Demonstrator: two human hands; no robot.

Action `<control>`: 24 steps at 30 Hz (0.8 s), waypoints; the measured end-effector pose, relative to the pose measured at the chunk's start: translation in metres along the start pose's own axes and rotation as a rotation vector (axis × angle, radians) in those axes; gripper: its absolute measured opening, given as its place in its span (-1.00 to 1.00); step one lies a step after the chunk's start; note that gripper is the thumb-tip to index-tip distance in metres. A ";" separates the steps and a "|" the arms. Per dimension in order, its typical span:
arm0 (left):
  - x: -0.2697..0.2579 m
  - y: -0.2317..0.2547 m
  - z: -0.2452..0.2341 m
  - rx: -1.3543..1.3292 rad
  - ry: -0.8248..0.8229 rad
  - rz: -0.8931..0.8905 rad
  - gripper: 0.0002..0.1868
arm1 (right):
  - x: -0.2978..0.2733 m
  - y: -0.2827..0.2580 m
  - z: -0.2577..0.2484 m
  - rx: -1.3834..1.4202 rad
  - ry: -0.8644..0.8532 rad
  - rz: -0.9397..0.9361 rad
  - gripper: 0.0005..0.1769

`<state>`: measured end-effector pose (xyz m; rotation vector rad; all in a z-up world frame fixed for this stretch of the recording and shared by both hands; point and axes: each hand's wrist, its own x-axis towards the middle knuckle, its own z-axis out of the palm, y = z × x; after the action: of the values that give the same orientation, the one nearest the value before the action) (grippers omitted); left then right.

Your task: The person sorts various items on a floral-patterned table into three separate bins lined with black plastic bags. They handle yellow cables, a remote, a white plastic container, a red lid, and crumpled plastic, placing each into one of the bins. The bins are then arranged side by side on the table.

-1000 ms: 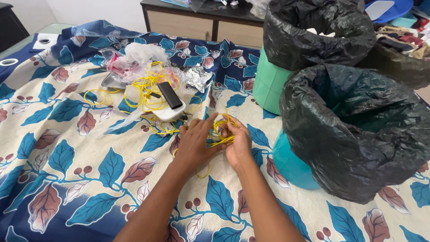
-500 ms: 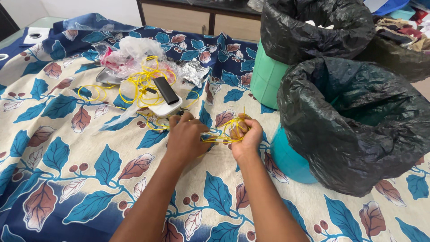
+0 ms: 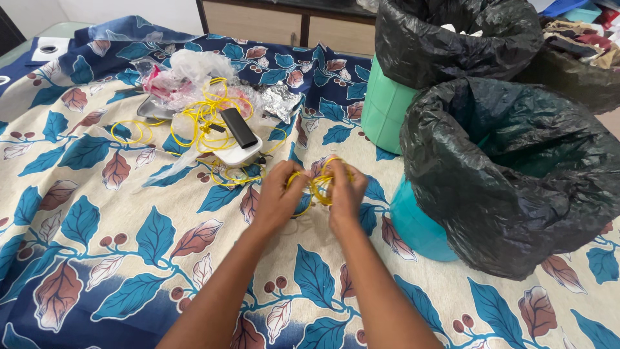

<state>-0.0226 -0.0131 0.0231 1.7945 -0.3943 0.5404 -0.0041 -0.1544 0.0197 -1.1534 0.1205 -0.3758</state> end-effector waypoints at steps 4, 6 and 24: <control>-0.007 -0.012 0.027 -0.142 0.156 -0.188 -0.63 | -0.017 0.015 0.017 0.001 -0.006 -0.009 -0.85; -0.013 -0.005 0.031 -0.212 0.170 -0.357 -0.60 | -0.028 0.019 0.023 0.029 -0.049 0.013 -0.81; 0.034 0.122 0.038 -0.838 0.221 -0.199 -0.38 | -0.053 -0.121 0.049 0.053 -0.346 -0.129 -0.55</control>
<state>-0.0518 -0.0841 0.1313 0.9409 -0.2307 0.3486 -0.0675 -0.1355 0.1447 -1.1599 -0.2655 -0.2861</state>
